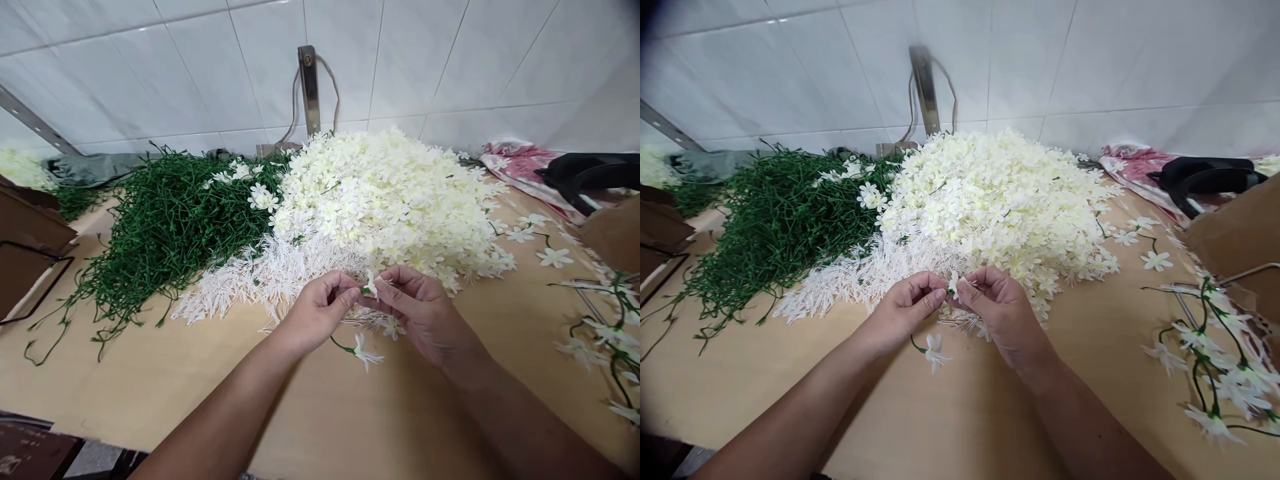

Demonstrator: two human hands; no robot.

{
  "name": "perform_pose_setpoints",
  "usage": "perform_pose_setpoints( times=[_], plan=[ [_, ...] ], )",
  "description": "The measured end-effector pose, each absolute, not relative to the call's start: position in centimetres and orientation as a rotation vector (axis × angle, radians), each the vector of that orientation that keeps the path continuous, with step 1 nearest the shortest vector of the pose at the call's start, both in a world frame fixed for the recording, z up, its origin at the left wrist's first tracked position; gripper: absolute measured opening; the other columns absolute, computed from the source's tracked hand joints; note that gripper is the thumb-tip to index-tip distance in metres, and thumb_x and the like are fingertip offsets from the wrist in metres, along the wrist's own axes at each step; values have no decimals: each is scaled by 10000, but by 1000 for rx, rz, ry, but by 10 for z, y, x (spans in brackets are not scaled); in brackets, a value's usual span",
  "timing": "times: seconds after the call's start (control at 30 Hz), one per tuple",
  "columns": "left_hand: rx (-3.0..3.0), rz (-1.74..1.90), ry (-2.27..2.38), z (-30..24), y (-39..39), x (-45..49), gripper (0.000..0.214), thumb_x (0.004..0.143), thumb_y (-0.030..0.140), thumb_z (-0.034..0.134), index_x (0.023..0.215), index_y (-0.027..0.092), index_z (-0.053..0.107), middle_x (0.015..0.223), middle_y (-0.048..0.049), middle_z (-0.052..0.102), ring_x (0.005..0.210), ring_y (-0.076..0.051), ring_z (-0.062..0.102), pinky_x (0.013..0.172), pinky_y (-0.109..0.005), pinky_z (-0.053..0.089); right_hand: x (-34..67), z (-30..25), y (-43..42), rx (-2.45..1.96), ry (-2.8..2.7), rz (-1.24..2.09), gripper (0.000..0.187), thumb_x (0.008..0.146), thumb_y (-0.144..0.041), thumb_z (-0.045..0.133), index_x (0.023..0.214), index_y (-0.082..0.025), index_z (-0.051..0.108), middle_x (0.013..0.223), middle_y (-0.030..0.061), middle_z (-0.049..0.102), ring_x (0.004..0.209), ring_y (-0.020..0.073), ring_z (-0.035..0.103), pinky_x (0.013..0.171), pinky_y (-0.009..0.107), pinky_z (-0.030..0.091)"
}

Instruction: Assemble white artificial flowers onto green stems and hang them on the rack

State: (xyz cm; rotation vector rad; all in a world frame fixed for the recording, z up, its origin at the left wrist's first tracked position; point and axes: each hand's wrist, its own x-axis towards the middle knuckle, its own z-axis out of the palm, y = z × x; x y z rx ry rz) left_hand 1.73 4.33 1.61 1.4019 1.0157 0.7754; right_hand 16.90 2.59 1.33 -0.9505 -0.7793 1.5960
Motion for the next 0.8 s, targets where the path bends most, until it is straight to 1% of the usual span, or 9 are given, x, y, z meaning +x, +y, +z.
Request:
perform_pose_setpoints(
  times=[0.1,0.27,0.37,0.47,0.53,0.63,0.8],
  plan=[
    [1370,777,1007,18,44,17,182,757,316,530,746,134,520,637,14,491,521,-60,361,485,-209,264,169,15,25,-956,-786,1582,195,597,-279,754,595,-168,594,583,-57,578,634,77,580,802,318,514],
    [1307,794,1005,20,45,16,193,757,329,536,716,142,507,580,37,458,489,-54,323,470,-206,242,170,18,25,-970,-807,1592,218,590,-297,753,607,-175,573,588,-50,575,665,112,602,788,326,491],
    [1304,785,1002,20,44,16,195,753,330,543,723,139,513,613,27,486,496,-54,337,474,-209,248,170,15,24,-1027,-902,1524,210,630,-316,721,637,-178,563,596,-45,559,613,96,558,672,281,481],
    [1326,788,989,20,44,17,186,749,320,552,714,140,520,608,33,473,508,-58,347,487,-212,258,171,11,22,-1097,-1047,1398,179,685,-306,676,670,-180,549,608,-37,543,569,81,496,535,228,419],
    [1339,804,981,19,43,17,189,746,323,560,702,144,516,590,41,449,514,-61,346,494,-212,263,170,10,21,-1148,-1135,1289,156,709,-285,653,684,-181,539,616,-34,531,561,77,468,495,211,379],
    [1348,829,970,16,44,17,215,753,351,555,694,151,502,583,47,425,519,-64,344,500,-210,268,168,11,19,-1196,-1217,1183,139,729,-265,629,690,-180,527,616,-33,516,554,75,439,482,205,356],
    [1359,822,982,14,45,16,244,763,382,546,690,155,495,570,53,415,505,-61,330,497,-208,264,165,15,18,-1177,-1243,1217,151,728,-269,624,693,-170,515,619,-30,512,558,79,442,491,208,363]
  ],
)
